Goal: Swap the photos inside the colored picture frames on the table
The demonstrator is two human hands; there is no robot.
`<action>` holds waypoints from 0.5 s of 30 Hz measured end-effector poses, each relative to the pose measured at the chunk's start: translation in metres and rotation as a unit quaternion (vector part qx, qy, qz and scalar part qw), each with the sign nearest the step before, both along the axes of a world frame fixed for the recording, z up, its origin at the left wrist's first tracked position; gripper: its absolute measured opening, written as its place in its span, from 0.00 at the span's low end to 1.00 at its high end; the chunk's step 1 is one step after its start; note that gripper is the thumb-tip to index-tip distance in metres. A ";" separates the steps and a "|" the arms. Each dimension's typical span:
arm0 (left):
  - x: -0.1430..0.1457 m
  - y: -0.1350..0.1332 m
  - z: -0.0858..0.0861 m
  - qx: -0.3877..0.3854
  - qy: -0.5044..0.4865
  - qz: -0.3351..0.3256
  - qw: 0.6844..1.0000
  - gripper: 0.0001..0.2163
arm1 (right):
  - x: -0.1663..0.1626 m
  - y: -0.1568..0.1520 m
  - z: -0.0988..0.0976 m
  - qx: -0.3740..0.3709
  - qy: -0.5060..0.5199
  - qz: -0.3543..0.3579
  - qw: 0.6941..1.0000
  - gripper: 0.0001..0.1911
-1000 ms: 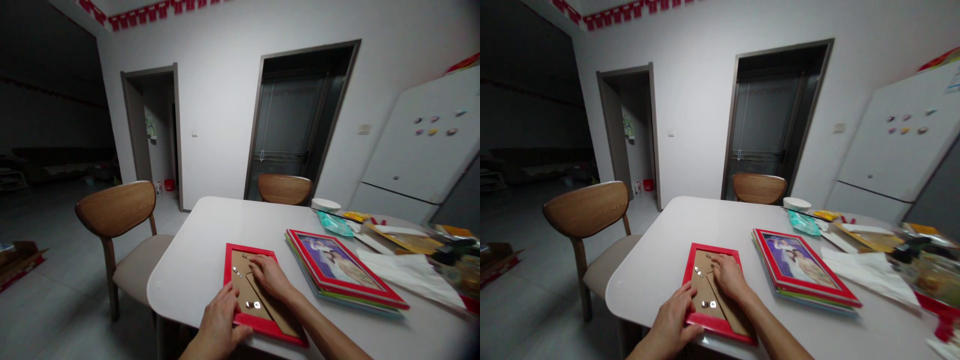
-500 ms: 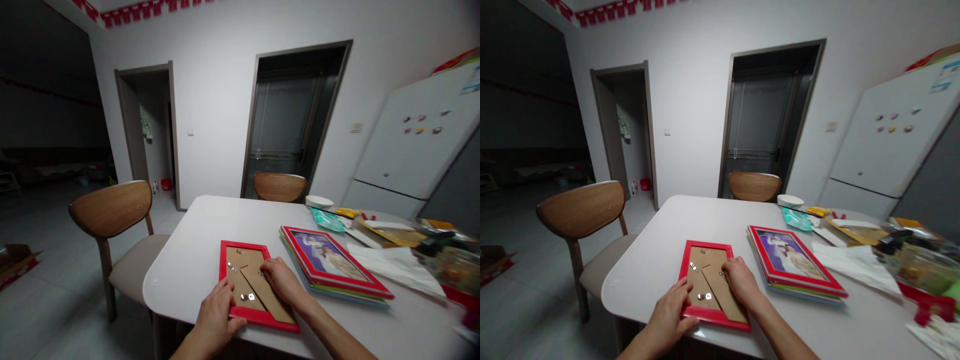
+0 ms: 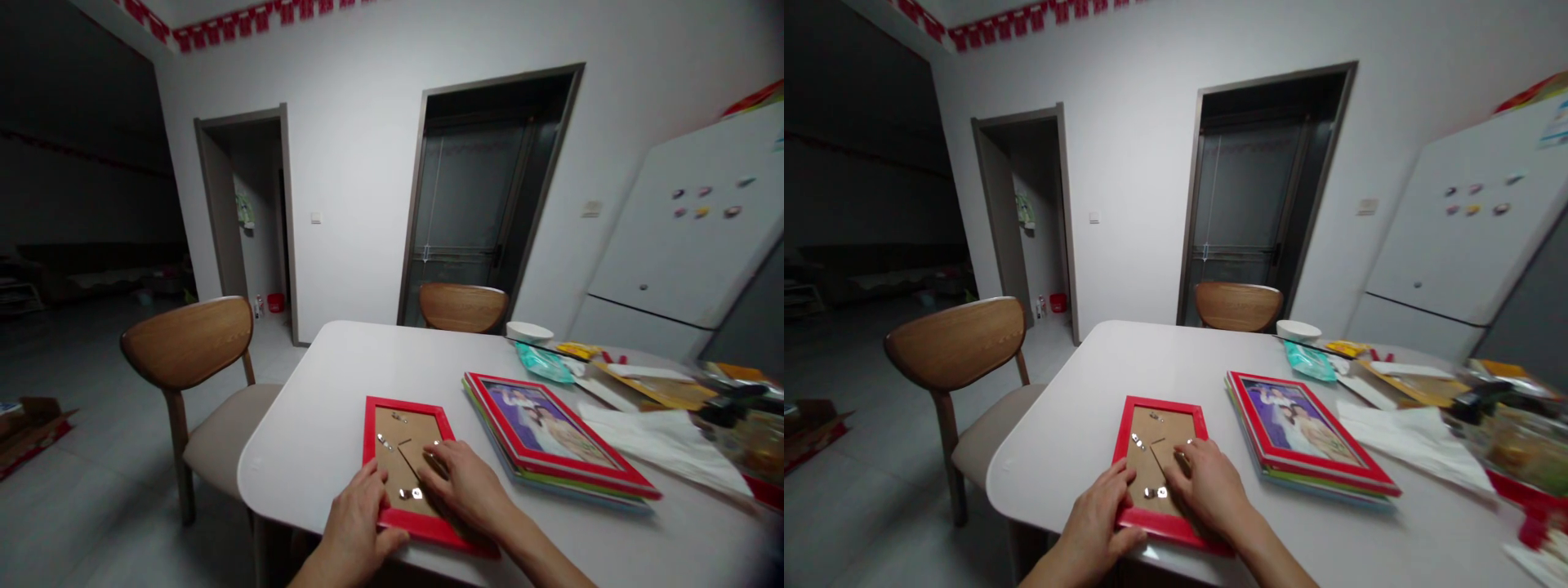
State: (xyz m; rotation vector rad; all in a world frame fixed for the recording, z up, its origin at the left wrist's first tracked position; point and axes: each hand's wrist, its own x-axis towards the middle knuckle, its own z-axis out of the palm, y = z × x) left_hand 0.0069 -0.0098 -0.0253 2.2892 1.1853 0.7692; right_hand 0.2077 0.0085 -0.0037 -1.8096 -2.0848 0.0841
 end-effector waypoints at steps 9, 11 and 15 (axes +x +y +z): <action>0.002 0.000 0.002 -0.029 -0.051 0.017 0.998 0.15 | -0.009 0.000 0.000 -0.025 0.061 -0.025 0.998 0.20; 0.003 0.001 0.006 -0.046 -0.081 0.028 0.995 0.18 | -0.008 0.000 0.007 -0.024 0.062 -0.026 0.997 0.19; 0.006 0.009 0.017 -0.097 -0.189 0.042 0.976 0.19 | -0.012 -0.003 0.027 0.001 0.069 -0.025 0.997 0.16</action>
